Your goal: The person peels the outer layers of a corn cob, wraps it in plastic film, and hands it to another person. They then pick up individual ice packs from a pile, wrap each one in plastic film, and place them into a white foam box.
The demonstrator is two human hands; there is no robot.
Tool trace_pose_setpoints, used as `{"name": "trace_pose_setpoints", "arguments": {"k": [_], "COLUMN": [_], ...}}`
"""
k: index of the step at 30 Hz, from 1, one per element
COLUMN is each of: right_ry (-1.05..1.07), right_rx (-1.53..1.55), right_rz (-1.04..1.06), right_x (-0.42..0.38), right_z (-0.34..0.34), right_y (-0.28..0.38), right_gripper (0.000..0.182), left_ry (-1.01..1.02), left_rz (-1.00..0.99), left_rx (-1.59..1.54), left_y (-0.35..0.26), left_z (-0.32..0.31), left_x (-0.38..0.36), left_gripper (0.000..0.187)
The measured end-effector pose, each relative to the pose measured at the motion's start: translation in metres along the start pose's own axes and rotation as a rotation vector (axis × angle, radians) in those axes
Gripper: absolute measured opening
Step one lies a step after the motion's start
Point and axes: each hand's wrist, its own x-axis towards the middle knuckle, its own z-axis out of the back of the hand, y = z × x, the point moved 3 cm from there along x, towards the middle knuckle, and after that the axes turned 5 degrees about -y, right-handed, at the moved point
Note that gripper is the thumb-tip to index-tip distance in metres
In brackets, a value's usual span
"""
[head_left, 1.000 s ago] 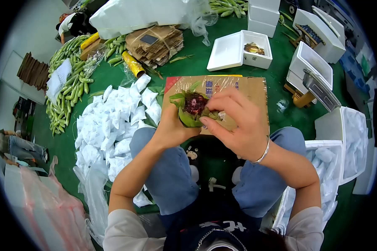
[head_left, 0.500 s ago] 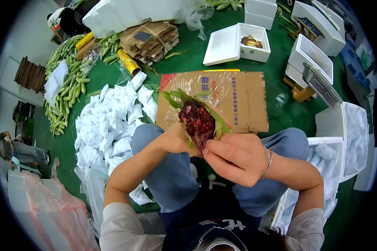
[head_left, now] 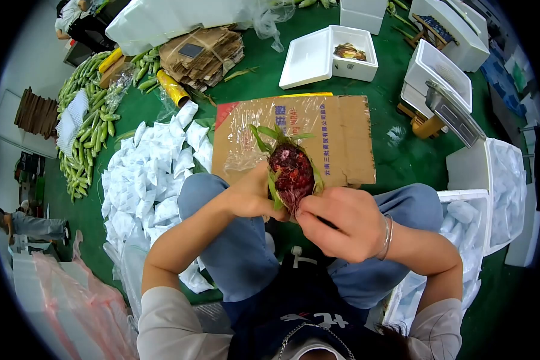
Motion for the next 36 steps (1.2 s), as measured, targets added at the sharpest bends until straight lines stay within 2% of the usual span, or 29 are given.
{"name": "trace_pose_setpoints", "arguments": {"k": [2, 4, 7, 9, 12, 16, 18, 21, 25, 27, 31, 34, 36], "right_ry": [0.024, -0.071, -0.109, -0.101, 0.001, 0.014, 0.039, 0.046, 0.054, 0.056, 0.064, 0.008, 0.015], "right_rx": [0.041, 0.113, 0.050, 0.035, 0.052, 0.084, 0.054, 0.041, 0.028, 0.002, -0.020, -0.035, -0.053], "right_rz": [-0.081, -0.288, -0.410, -0.484, -0.578, -0.578, -0.565, -0.565, -0.554, -0.516, -0.494, -0.448, -0.447], "right_x": [0.002, 0.007, 0.004, 0.006, 0.004, 0.002, 0.002, 0.002, 0.001, 0.002, 0.001, 0.000, -0.001], "right_z": [0.003, 0.010, 0.018, 0.018, 0.013, 0.007, 0.006, 0.004, 0.003, 0.003, 0.001, 0.000, 0.000], "right_y": [-0.005, -0.014, -0.024, -0.030, -0.036, -0.038, -0.038, -0.039, -0.039, -0.039, -0.040, -0.040, -0.040], "right_gripper": [0.025, 0.022, 0.018, 0.016, 0.016, 0.016, 0.016, 0.016, 0.016, 0.016, 0.016, 0.015, 0.015], "left_ry": [-0.042, -0.087, -0.093, -0.121, -0.181, -0.271, -0.282, -0.290, -0.289, -0.274, -0.280, -0.256, -0.225], "left_rz": [-0.004, -0.005, 0.040, 0.055, 0.093, 0.078, -0.152, -0.048, -0.068, 0.011, -0.123, -0.069, 0.096], "left_rx": [0.052, 0.103, 0.099, 0.380, 0.303, 0.385, 0.656, 0.590, 0.629, 0.644, 0.743, 0.723, 0.726], "left_y": [-0.002, -0.001, 0.002, 0.003, 0.002, 0.004, 0.007, 0.006, -0.004, -0.005, -0.007, -0.011, -0.012], "left_z": [0.002, 0.006, 0.011, 0.014, 0.015, 0.015, 0.021, 0.021, 0.016, 0.014, 0.012, 0.011, 0.012], "left_x": [-0.001, -0.002, -0.003, -0.004, -0.005, -0.006, -0.005, -0.007, -0.008, -0.008, -0.009, -0.011, -0.012], "left_gripper": [0.065, 0.063, 0.060, 0.057, 0.057, 0.059, 0.061, 0.062, 0.062, 0.063, 0.066, 0.070, 0.072]}}
